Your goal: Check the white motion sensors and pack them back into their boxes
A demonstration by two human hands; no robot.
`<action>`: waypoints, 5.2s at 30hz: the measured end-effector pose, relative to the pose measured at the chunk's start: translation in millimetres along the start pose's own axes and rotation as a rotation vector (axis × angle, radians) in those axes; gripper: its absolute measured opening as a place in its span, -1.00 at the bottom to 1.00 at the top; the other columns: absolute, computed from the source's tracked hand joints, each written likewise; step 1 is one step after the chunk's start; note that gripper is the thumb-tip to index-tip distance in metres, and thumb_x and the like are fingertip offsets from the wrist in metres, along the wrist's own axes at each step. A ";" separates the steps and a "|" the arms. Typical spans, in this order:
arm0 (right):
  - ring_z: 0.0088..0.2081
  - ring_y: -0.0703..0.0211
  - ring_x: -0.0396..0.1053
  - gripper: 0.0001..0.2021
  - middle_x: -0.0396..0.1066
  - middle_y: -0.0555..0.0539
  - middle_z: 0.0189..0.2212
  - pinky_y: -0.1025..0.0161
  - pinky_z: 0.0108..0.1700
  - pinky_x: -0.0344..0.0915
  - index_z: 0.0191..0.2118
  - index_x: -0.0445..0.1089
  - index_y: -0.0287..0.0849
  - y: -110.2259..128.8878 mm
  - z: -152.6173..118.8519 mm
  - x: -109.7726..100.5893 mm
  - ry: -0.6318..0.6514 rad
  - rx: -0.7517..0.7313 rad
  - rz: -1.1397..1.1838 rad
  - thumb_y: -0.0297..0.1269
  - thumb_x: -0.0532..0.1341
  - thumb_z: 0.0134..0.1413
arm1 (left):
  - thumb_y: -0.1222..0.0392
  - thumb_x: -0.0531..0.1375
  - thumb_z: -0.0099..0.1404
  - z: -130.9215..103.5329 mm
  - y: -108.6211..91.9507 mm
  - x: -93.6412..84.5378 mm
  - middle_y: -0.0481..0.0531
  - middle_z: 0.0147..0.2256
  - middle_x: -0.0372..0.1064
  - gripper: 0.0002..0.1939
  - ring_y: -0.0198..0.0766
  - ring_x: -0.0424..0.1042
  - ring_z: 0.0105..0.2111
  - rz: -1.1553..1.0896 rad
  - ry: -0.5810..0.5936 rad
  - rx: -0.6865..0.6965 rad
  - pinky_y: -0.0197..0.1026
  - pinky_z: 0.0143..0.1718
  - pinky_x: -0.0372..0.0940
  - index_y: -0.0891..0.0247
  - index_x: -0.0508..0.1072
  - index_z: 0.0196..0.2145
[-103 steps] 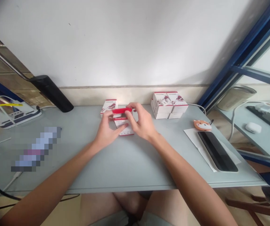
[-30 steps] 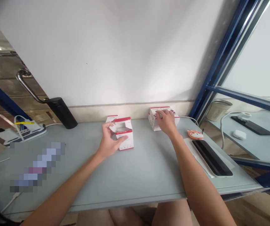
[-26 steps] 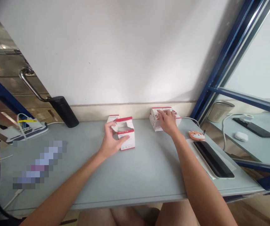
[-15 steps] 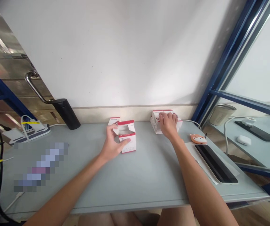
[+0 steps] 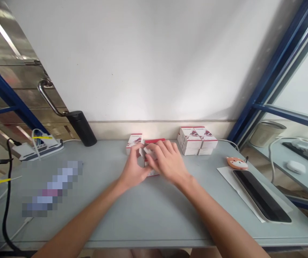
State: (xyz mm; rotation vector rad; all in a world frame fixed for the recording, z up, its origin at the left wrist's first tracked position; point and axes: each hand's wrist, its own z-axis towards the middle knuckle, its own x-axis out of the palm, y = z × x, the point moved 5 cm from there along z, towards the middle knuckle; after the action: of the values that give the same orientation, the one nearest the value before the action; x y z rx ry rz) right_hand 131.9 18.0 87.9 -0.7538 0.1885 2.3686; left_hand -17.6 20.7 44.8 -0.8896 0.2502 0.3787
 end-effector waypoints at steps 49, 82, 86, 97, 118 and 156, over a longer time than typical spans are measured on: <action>-0.22 0.04 0.41 -0.83 0.46 -0.07 -0.16 0.06 -0.15 0.39 0.04 0.28 0.04 -54.5 -8.2 -5.8 -0.059 0.338 0.334 -0.11 0.20 0.45 | 0.13 0.31 0.40 10.0 -12.7 -14.2 0.00 -0.24 0.35 -0.92 -0.22 0.43 -0.23 0.185 -0.035 0.253 -0.10 -0.10 0.42 0.11 0.48 -0.18; 0.05 -0.01 0.47 -0.71 0.46 -0.14 0.02 -0.02 0.13 0.40 -0.05 0.50 -0.02 -40.1 -10.0 22.0 0.152 0.424 0.718 -0.02 0.10 0.49 | -0.07 0.32 0.41 6.6 14.5 -8.1 0.08 0.02 0.46 -0.56 -0.19 0.59 -0.12 -0.185 -0.116 -0.009 -0.07 -0.03 0.51 0.07 0.30 0.12; -0.04 0.00 0.49 -0.63 0.46 -0.15 0.09 -0.04 0.09 0.42 0.17 0.28 0.02 -45.3 -14.9 25.2 0.066 0.505 0.758 0.00 0.25 0.38 | -0.07 0.27 0.46 5.4 16.2 -8.4 0.12 0.09 0.45 -0.59 -0.16 0.59 -0.09 -0.177 -0.118 0.034 -0.05 -0.03 0.51 0.08 0.31 0.15; 0.02 0.00 0.45 -0.43 0.39 -0.16 0.13 -0.06 0.11 0.42 0.37 0.07 0.12 -50.8 -14.2 25.6 0.199 0.585 0.924 0.08 0.22 0.38 | 0.04 0.11 0.56 7.1 15.6 -8.3 0.16 0.10 0.33 -0.85 -0.06 0.38 0.18 0.083 -0.057 0.166 0.03 0.15 0.39 0.11 0.41 -0.06; -0.11 0.07 0.45 -0.81 0.48 -0.07 -0.11 0.07 0.01 0.41 -0.05 0.44 -0.01 -45.2 -8.5 17.4 0.160 0.368 0.656 -0.12 0.12 0.48 | 0.02 0.11 0.58 7.7 22.7 0.0 0.19 0.13 0.38 -0.66 -0.07 0.49 0.11 -0.064 -0.032 0.139 0.07 0.13 0.45 0.03 0.26 0.24; -0.02 -0.04 0.51 -0.45 0.49 -0.12 0.04 0.07 -0.07 0.50 0.42 0.23 0.19 -30.9 -33.4 58.4 0.294 0.274 0.176 -0.14 0.23 0.39 | 0.10 0.25 0.38 20.8 104.0 -59.1 0.24 0.13 0.48 -0.70 0.10 0.37 0.25 0.207 -0.260 -0.235 0.24 0.37 0.16 0.17 0.48 0.04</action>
State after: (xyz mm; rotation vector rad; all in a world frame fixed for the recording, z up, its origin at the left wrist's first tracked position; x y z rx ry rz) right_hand 129.7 63.0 29.1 -0.9788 0.7147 2.3149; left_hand -113.8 83.7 5.6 -1.0370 0.0571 0.7210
